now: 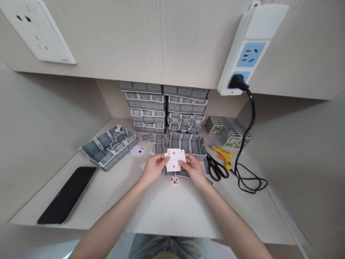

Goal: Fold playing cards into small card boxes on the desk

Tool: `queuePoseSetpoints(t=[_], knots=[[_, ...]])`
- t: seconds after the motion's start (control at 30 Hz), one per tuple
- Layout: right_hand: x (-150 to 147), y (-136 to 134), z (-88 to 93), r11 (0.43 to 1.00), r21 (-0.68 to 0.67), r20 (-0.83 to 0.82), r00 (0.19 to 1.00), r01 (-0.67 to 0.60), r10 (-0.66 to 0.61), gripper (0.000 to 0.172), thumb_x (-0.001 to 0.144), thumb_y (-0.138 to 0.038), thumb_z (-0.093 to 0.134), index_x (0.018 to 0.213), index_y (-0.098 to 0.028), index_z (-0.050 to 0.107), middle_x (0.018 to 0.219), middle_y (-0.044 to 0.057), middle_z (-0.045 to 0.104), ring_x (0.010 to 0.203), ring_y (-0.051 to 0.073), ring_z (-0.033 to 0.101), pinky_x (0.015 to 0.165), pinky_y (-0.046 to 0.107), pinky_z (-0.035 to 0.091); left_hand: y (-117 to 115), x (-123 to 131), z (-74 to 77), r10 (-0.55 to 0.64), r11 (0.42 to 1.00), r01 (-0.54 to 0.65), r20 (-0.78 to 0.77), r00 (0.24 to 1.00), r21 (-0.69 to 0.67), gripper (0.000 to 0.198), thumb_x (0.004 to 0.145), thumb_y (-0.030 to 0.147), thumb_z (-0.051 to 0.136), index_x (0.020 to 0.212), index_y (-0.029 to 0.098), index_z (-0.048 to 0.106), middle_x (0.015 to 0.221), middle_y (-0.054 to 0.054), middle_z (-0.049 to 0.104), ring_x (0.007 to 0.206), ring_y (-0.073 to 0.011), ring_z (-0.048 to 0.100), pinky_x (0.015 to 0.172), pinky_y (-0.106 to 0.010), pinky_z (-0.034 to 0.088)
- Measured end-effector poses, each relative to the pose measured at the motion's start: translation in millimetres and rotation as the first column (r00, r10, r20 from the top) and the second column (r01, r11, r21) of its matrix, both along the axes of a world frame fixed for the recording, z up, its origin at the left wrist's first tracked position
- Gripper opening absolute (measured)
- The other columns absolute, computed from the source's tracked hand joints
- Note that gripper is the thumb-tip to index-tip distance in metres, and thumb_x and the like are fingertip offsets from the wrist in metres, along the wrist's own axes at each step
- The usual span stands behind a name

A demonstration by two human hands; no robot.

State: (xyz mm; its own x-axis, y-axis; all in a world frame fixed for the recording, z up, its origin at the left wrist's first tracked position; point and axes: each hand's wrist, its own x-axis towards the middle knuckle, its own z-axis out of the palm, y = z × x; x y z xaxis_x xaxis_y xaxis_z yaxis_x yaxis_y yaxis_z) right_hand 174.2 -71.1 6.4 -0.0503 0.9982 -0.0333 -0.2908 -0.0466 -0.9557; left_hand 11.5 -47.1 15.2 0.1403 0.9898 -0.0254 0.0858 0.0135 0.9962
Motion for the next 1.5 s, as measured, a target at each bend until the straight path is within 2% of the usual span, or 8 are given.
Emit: queuePoseSetpoints(t=[0.2,0.4,0.6,0.83,1.03,1.23,1.5], knots=[[2,3,-3.0,0.995,-0.002,0.120,0.988,0.099,-0.098,0.032,0.058,-0.040,0.071,0.076,-0.017,0.057,0.069,0.002,0.067,0.059,0.016,0.061,0.058,0.030,0.050,1,0,-7.7,-0.043,0.999,0.044,0.030,0.999,-0.016,0.030,0.061,0.041,0.066,0.069,0.013,0.059,0.065,-0.001,0.065,0.056,-0.0126,0.059,0.054,-0.023,0.048],[3,3,-6.7,0.993,-0.001,0.154,0.982,0.114,-0.113,0.030,0.060,-0.044,0.069,0.070,-0.017,0.061,0.065,0.002,0.067,0.054,0.016,0.059,0.054,0.029,0.049,2,1,-4.7,-0.037,0.988,0.061,0.169,0.985,-0.140,0.035,0.059,0.040,0.068,0.079,0.011,0.064,0.077,-0.004,0.068,0.066,-0.0170,0.063,0.061,-0.030,0.054],[4,6,-13.6,0.990,0.016,0.188,0.972,0.140,-0.141,0.032,0.063,-0.047,0.065,0.073,-0.017,0.062,0.066,0.003,0.067,0.052,0.015,0.058,0.050,0.028,0.048,2,1,-5.2,-0.049,0.982,0.079,0.172,0.984,-0.173,0.037,0.057,0.038,0.070,0.080,0.011,0.064,0.080,-0.006,0.069,0.069,-0.0179,0.064,0.063,-0.032,0.054],[3,7,-19.2,0.996,-0.007,0.181,0.980,0.089,-0.086,0.031,0.061,-0.045,0.067,0.075,-0.017,0.063,0.063,0.003,0.066,0.052,0.016,0.057,0.047,0.027,0.045,3,0,-7.7,-0.034,0.983,0.060,0.146,0.989,-0.175,0.036,0.055,0.037,0.072,0.078,0.011,0.062,0.077,-0.007,0.069,0.066,-0.0181,0.064,0.062,-0.031,0.054],[2,7,-20.5,0.996,-0.002,0.190,0.978,0.092,-0.090,0.030,0.061,-0.045,0.067,0.071,-0.017,0.061,0.058,0.001,0.064,0.047,0.014,0.054,0.045,0.025,0.043,3,0,-7.3,-0.006,0.985,0.035,0.164,0.986,-0.170,0.039,0.054,0.037,0.072,0.082,0.012,0.063,0.080,-0.007,0.070,0.071,-0.0188,0.065,0.067,-0.032,0.053],[3,8,-22.3,0.997,-0.014,0.183,0.980,0.080,-0.076,0.031,0.061,-0.045,0.067,0.070,-0.016,0.060,0.057,0.001,0.063,0.046,0.013,0.053,0.045,0.025,0.042,7,-2,-10.3,-0.022,0.973,0.067,0.202,0.979,-0.221,0.041,0.052,0.034,0.074,0.084,0.011,0.063,0.083,-0.008,0.069,0.071,-0.0183,0.065,0.065,-0.030,0.053],[3,7,-21.7,0.995,-0.011,0.203,0.975,0.094,-0.090,0.031,0.060,-0.047,0.067,0.066,-0.017,0.059,0.056,0.000,0.063,0.045,0.013,0.053,0.045,0.025,0.042,4,-1,-7.2,-0.033,0.976,0.071,0.184,0.982,-0.206,0.040,0.054,0.035,0.073,0.086,0.012,0.063,0.087,-0.008,0.069,0.073,-0.0188,0.065,0.067,-0.030,0.052]])
